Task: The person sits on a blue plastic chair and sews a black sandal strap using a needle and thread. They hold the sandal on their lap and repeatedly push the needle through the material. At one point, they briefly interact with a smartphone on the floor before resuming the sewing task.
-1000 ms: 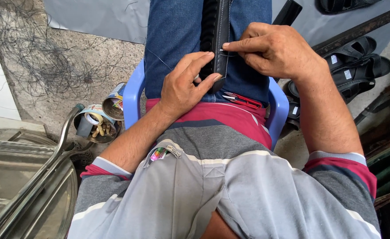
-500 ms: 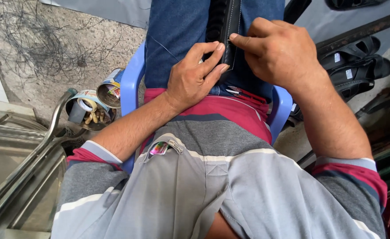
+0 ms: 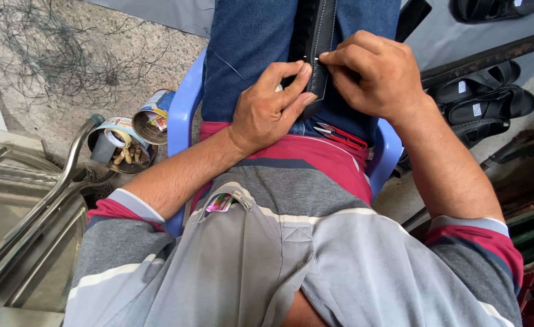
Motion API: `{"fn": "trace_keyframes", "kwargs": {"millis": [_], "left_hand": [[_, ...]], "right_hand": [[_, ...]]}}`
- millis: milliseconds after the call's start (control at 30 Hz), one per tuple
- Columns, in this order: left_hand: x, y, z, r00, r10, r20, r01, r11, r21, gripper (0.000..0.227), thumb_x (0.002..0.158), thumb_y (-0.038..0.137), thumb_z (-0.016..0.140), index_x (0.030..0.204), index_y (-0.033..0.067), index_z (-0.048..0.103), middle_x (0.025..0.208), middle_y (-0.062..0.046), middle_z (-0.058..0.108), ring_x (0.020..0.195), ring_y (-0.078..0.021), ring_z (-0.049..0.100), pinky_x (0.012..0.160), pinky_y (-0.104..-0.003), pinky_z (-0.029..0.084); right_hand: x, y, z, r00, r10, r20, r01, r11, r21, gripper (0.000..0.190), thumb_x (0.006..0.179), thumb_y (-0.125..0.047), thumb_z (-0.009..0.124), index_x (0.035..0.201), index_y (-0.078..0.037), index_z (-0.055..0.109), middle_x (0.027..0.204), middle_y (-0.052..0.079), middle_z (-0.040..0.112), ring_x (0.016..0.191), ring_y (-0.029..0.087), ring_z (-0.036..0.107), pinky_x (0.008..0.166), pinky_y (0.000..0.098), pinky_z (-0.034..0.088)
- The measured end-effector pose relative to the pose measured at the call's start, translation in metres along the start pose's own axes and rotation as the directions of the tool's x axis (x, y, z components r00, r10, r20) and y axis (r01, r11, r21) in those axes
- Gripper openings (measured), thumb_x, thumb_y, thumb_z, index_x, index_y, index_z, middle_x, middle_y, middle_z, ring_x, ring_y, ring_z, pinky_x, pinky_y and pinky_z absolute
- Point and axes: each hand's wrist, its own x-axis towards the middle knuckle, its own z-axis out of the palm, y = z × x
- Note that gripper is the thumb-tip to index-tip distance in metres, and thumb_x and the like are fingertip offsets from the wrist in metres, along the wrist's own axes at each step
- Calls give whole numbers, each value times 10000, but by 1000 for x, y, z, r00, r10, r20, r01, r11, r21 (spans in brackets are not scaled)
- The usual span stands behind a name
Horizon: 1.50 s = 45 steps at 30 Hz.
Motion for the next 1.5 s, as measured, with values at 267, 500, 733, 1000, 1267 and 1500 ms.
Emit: {"fn": "trace_keyframes", "kwargs": {"millis": [267,500,733,1000,1267,1500], "left_hand": [[9,9,-17,993,-55,107,47,997,68,385,929,245,624,1264,140,466,1171,-62,537,1028,-198,614,727,-334,564],[23,-7,-81,866,-363,343,322,931,173,126,837,225,582,894,171,680,830,-15,605,798,-210,590,693,-355,435],[47,17,-60,788,-294,540,615,387,-687,124,872,157,565,954,86,624,1228,-133,571,829,-161,683,395,-137,474],[57,6,-43,890,-354,288,332,935,124,241,825,130,562,989,155,388,818,36,644,787,-282,618,589,-453,436],[65,21,-43,826,-262,499,206,964,166,515,800,40,408,1261,247,309,994,-82,485,767,-358,577,571,-499,458],[70,19,-46,852,-235,468,99,950,297,383,903,308,514,1281,252,486,1003,-51,445,738,-308,602,478,-508,485]], "right_hand": [[2,-5,-9,998,10,68,2,984,-176,95,913,-114,633,1008,-111,643,872,45,575,709,223,594,547,321,459],[-11,-6,-16,999,-13,48,21,985,-173,167,970,-125,675,1136,-109,677,974,43,649,797,206,619,608,318,490],[-9,-5,-15,997,-18,75,30,986,-164,205,951,-111,656,1155,-118,662,949,37,610,705,218,569,584,320,467],[-12,-6,-10,999,0,41,6,990,-139,223,958,-131,660,1177,-106,624,941,58,616,727,227,585,541,333,458],[-14,-9,-13,990,69,121,-39,971,-235,251,954,-180,618,1204,-157,620,900,14,563,678,197,572,442,323,432],[-41,15,-62,869,400,290,-284,885,-369,517,889,-149,552,1384,-295,545,957,48,556,715,293,592,485,441,451]]}}
